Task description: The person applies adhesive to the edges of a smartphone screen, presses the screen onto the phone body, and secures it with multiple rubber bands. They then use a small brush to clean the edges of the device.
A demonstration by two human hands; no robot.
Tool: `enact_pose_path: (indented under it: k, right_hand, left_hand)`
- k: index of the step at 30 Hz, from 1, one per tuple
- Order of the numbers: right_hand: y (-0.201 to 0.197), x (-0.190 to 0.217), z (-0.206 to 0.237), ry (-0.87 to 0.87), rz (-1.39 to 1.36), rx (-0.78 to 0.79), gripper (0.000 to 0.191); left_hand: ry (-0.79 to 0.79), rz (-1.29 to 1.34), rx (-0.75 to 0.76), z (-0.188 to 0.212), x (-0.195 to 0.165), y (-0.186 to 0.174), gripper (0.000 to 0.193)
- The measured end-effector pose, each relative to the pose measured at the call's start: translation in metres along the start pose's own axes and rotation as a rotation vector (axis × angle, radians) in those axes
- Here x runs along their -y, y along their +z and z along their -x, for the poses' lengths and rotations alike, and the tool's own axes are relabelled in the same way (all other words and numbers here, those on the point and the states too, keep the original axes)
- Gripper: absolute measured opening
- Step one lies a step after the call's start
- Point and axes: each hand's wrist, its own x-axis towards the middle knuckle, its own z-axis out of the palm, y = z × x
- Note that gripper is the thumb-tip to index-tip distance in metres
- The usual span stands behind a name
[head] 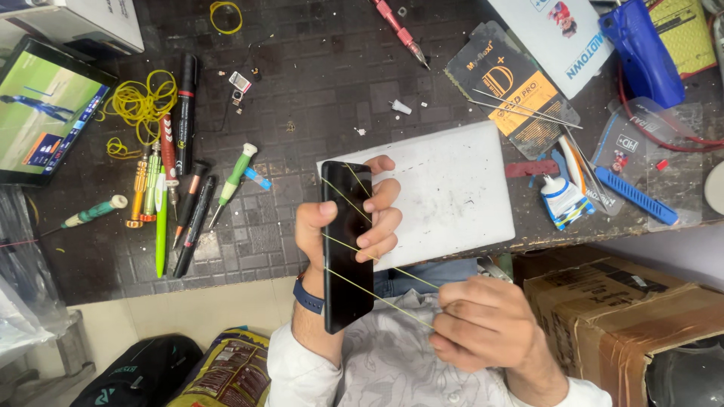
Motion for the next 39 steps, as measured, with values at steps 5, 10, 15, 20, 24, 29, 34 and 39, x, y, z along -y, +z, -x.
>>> enact_pose_path:
  k: [5, 10, 15, 20, 24, 29, 34, 39]
  right_hand:
    - [0.018, 0.0, 0.001, 0.02, -0.057, 0.027, 0.007]
    - [0.031, 0.003, 0.002, 0.028, -0.044, 0.048, 0.009]
    - [0.042, 0.006, 0.003, 0.056, -0.058, 0.107, 0.013]
    - [0.052, 0.01, 0.003, 0.074, -0.078, 0.122, 0.018]
    - [0.053, 0.012, 0.005, 0.08, -0.066, 0.121, 0.026]
    - [0.057, 0.017, 0.011, 0.15, -0.082, 0.184, 0.04]
    - [0.065, 0.017, 0.025, 0.137, -0.052, 0.196, 0.045]
    - [0.074, 0.02, 0.04, 0.158, -0.026, 0.207, 0.044]
  left_hand:
    - [-0.043, 0.17, 0.099, -0.003, -0.005, -0.004, 0.073]
    - [-0.034, 0.235, 0.114, -0.003, -0.004, -0.003, 0.07]
    - [-0.009, 0.266, 0.105, -0.001, -0.004, 0.001, 0.072]
    - [0.001, 0.327, 0.086, 0.003, -0.004, 0.004, 0.071]
    - [0.017, 0.294, 0.091, 0.002, -0.004, 0.004, 0.07]
    - [0.002, 0.275, 0.12, 0.0, -0.006, 0.003, 0.07]
    - [0.028, 0.254, 0.109, 0.001, -0.005, 0.002, 0.069]
    - [0.069, 0.213, 0.081, -0.001, -0.001, 0.003, 0.069]
